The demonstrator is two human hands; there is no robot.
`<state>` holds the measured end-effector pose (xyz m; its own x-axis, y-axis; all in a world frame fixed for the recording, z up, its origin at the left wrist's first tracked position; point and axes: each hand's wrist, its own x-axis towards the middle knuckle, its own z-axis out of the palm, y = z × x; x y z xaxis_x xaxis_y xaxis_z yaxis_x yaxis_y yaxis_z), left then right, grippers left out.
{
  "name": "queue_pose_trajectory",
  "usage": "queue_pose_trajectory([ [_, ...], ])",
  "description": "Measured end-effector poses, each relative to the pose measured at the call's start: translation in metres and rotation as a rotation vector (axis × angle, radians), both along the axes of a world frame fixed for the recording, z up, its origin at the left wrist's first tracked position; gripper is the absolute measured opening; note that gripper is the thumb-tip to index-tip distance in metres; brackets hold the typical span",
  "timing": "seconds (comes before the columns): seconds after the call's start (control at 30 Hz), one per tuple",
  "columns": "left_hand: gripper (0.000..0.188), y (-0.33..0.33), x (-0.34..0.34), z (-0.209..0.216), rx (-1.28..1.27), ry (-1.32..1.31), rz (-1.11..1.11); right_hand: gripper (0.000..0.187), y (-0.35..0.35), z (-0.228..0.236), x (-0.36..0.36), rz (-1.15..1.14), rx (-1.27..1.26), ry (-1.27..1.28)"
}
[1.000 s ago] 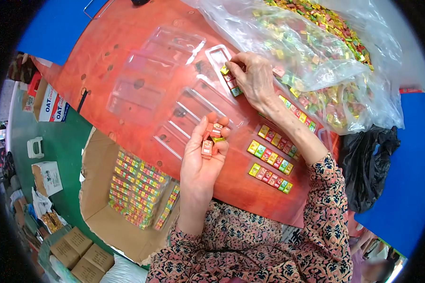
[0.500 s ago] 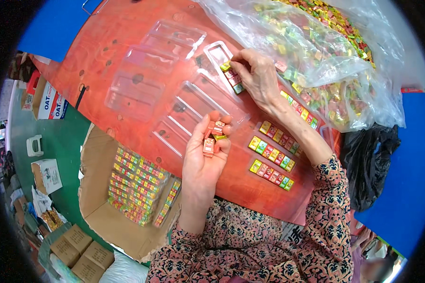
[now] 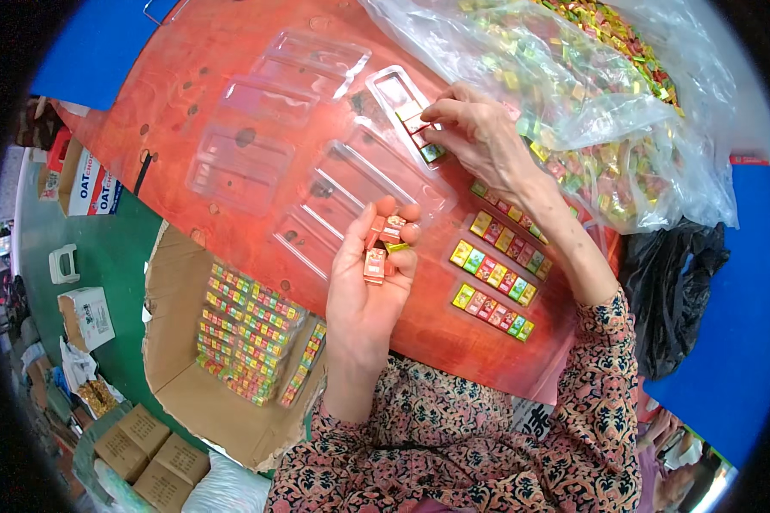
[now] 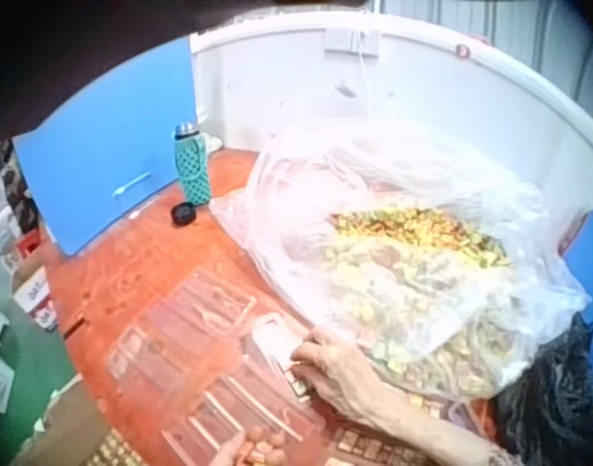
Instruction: Sorting small colorful packaged items from a hand or bag into clear plastic trays.
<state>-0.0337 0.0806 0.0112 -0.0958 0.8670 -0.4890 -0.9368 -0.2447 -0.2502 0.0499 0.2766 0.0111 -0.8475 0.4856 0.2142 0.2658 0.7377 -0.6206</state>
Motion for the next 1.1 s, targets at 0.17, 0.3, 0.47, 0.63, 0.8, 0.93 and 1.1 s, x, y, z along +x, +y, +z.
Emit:
queue_pose_trajectory([
  [0.17,0.021,0.001,0.000,0.001,-0.011,0.017,-0.021,0.026,-0.002,-0.002,0.009,0.110,0.026,-0.001],
  [0.3,0.021,0.000,0.003,-0.004,0.032,-0.039,-0.006,0.027,-0.004,0.001,0.007,0.112,0.111,-0.047],
  [0.47,0.022,-0.001,0.002,-0.003,0.020,-0.027,-0.009,0.023,-0.006,0.000,0.007,0.119,0.178,-0.025],
  [0.63,0.028,0.000,0.004,-0.001,0.031,0.063,-0.011,0.013,-0.008,-0.005,0.008,0.078,0.154,0.040],
  [0.8,0.040,0.000,0.003,0.004,0.111,0.195,-0.042,0.010,-0.013,-0.003,0.006,0.071,0.205,0.072],
  [0.93,0.041,0.003,0.005,0.007,0.061,0.257,-0.050,0.010,-0.025,0.020,0.009,0.023,0.020,0.126],
  [1.1,0.037,0.000,0.009,-0.007,0.202,0.163,-0.003,0.016,-0.046,0.045,0.013,0.309,-0.075,0.077],
])
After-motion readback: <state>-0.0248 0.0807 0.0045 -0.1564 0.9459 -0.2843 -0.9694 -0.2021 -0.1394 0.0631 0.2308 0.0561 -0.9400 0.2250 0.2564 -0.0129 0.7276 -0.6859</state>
